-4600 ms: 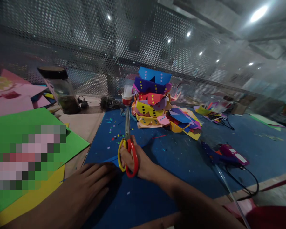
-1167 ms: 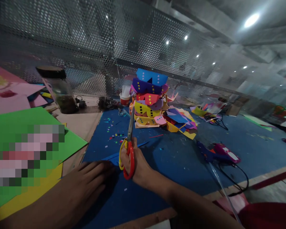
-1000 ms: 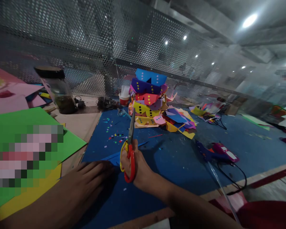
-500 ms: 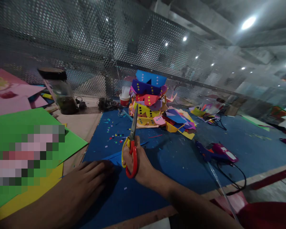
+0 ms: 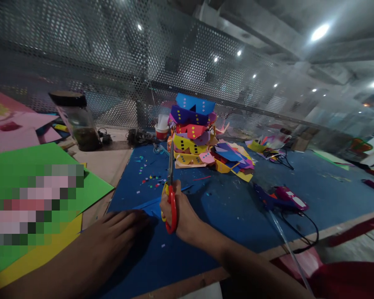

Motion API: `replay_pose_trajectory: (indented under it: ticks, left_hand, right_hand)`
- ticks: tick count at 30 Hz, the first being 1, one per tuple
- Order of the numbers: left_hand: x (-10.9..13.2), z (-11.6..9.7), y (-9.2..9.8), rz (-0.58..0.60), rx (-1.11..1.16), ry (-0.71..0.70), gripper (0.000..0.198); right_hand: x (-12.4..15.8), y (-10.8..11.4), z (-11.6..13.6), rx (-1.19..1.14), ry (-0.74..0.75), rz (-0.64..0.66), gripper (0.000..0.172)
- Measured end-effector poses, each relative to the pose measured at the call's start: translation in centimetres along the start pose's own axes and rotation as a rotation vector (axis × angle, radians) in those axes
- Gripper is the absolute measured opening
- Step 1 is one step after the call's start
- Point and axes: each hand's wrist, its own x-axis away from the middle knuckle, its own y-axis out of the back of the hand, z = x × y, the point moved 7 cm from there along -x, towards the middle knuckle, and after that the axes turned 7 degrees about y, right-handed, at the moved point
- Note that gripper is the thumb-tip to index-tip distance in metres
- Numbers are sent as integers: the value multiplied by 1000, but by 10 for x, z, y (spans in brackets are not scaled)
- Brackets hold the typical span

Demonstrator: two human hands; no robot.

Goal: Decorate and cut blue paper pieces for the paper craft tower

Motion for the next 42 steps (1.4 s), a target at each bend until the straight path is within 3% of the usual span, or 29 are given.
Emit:
replay_pose_trajectory:
  ticks: [8, 18, 21, 27, 31, 34, 38, 42]
  left_hand:
    - [-1, 0, 0, 6, 12, 2, 38]
    - [3, 4, 0, -45, 32, -28, 44]
    - [3, 9, -3, -34, 26, -11, 49]
    - [2, 18, -3, -43, 40, -47, 50]
    - [2, 20, -2, -75, 83, -64, 50]
    - [1, 18, -1, -100, 110, -99, 46]
    - [-3, 17, -3, -104, 103, -112, 36]
    - [-8, 19, -5, -131, 125, -109, 27]
  right_hand:
    - [-16, -17, -1, -65, 46, 5, 20]
    - [7, 10, -13, 18, 6, 9, 21]
    - [12, 33, -11, 217, -61, 19, 15]
    - [28, 121, 2, 701, -165, -134, 30]
    - [54, 172, -13, 926, -212, -181, 28]
    - [72, 199, -35, 1059, -254, -174, 33]
    - [81, 213, -55, 1206, -288, -105, 32]
    - [66, 195, -26, 1274, -159, -166, 28]
